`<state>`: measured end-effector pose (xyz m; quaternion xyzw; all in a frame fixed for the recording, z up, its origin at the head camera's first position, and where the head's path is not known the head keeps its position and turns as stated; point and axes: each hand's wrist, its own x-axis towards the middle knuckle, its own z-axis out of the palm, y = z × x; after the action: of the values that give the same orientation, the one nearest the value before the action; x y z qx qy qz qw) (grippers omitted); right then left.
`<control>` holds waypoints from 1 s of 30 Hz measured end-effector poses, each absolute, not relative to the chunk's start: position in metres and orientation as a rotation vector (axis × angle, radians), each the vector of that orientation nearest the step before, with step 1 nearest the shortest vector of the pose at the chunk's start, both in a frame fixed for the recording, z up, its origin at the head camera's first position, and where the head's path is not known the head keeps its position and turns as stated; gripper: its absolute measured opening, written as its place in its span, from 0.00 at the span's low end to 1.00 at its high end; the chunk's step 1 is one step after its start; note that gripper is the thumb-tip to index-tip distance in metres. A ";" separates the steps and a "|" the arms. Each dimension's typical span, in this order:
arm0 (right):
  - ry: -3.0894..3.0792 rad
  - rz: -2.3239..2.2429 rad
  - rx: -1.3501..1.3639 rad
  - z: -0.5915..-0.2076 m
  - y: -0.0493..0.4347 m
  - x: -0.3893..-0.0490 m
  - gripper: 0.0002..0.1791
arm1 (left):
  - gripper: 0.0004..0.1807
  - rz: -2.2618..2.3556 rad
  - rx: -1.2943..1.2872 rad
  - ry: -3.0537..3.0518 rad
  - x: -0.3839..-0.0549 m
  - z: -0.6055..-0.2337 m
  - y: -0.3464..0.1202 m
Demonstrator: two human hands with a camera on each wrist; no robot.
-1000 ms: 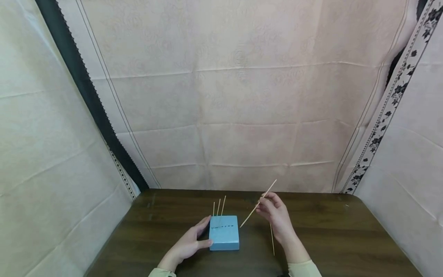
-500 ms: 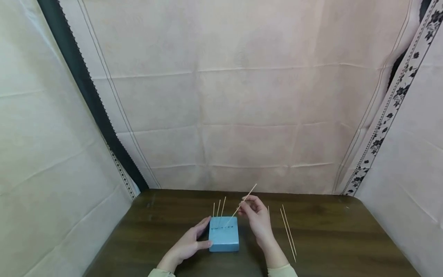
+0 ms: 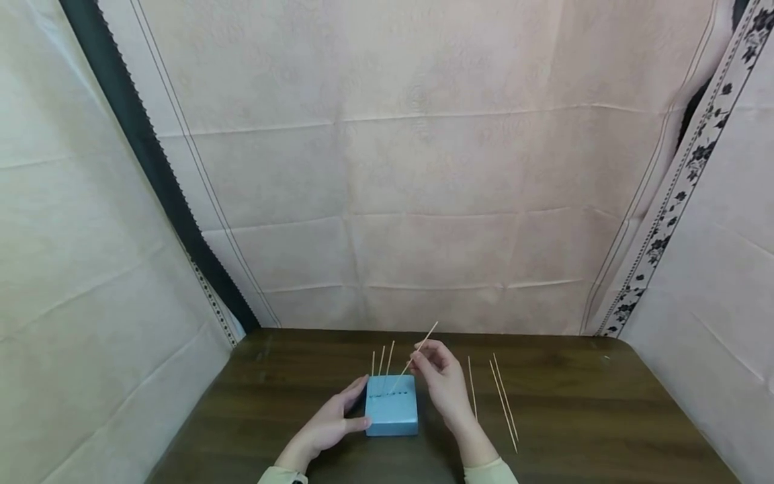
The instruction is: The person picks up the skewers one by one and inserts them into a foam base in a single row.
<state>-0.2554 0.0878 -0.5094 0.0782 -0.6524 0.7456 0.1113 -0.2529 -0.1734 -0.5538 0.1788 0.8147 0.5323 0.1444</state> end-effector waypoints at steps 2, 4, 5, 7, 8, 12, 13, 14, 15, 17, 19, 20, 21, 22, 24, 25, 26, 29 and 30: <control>-1.935 2.155 0.232 -0.509 0.087 -0.255 0.08 | 0.49 1.542 0.516 2.341 -0.253 -0.554 -0.173; -1.962 2.116 0.241 -0.508 0.086 -0.255 0.08 | 0.48 1.542 0.518 2.340 -0.254 -0.554 -0.173; -1.977 2.098 0.247 -0.508 0.086 -0.255 0.08 | 0.49 1.540 0.519 2.343 -0.254 -0.554 -0.173; -2.012 2.054 0.264 -0.507 0.085 -0.254 0.08 | 0.49 1.537 0.521 2.349 -0.255 -0.554 -0.173; -2.025 2.039 0.277 -0.506 0.084 -0.253 0.08 | 0.49 1.535 0.521 2.352 -0.255 -0.554 -0.173; -2.071 1.979 0.319 -0.503 0.083 -0.251 0.06 | 0.49 1.525 0.519 2.362 -0.255 -0.555 -0.174; -2.077 1.972 0.329 -0.502 0.084 -0.251 0.06 | 0.49 1.524 0.518 2.361 -0.255 -0.554 -0.174; -2.083 1.965 0.338 -0.501 0.084 -0.250 0.06 | 0.49 1.522 0.520 2.362 -0.255 -0.554 -0.174; -2.090 1.956 0.345 -0.500 0.083 -0.249 0.06 | 0.49 1.521 0.523 2.364 -0.255 -0.554 -0.173; -2.097 1.946 0.363 -0.499 0.083 -0.248 0.06 | 0.49 1.521 0.532 2.367 -0.255 -0.553 -0.173; -2.113 1.931 0.374 -0.498 0.083 -0.247 0.06 | 0.49 1.519 0.538 2.373 -0.255 -0.553 -0.173; -2.118 1.925 0.381 -0.499 0.083 -0.246 0.06 | 0.49 1.517 0.539 2.375 -0.255 -0.553 -0.173; -2.127 1.915 0.387 -0.499 0.082 -0.246 0.06 | 0.48 1.515 0.537 2.376 -0.254 -0.553 -0.173; -2.135 1.906 0.393 -0.500 0.082 -0.246 0.06 | 0.48 1.513 0.535 2.376 -0.254 -0.554 -0.174; -2.148 1.893 0.405 -0.501 0.081 -0.245 0.06 | 0.48 1.511 0.527 2.374 -0.254 -0.554 -0.174; -2.152 1.887 0.413 -0.502 0.080 -0.245 0.06 | 0.48 1.512 0.523 2.372 -0.253 -0.555 -0.174; -2.157 1.878 0.420 -0.502 0.080 -0.245 0.06 | 0.48 1.514 0.521 2.370 -0.253 -0.555 -0.174; -2.178 1.849 0.428 -0.503 0.079 -0.245 0.06 | 0.48 1.520 0.518 2.366 -0.253 -0.555 -0.174; -2.186 1.834 0.430 -0.503 0.079 -0.245 0.06 | 0.48 1.521 0.520 2.365 -0.254 -0.554 -0.174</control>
<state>-0.2451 0.0788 -0.5033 0.1477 -0.7514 0.6304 0.1276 -0.2535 -0.1740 -0.5542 0.1799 0.8190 0.5265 0.1405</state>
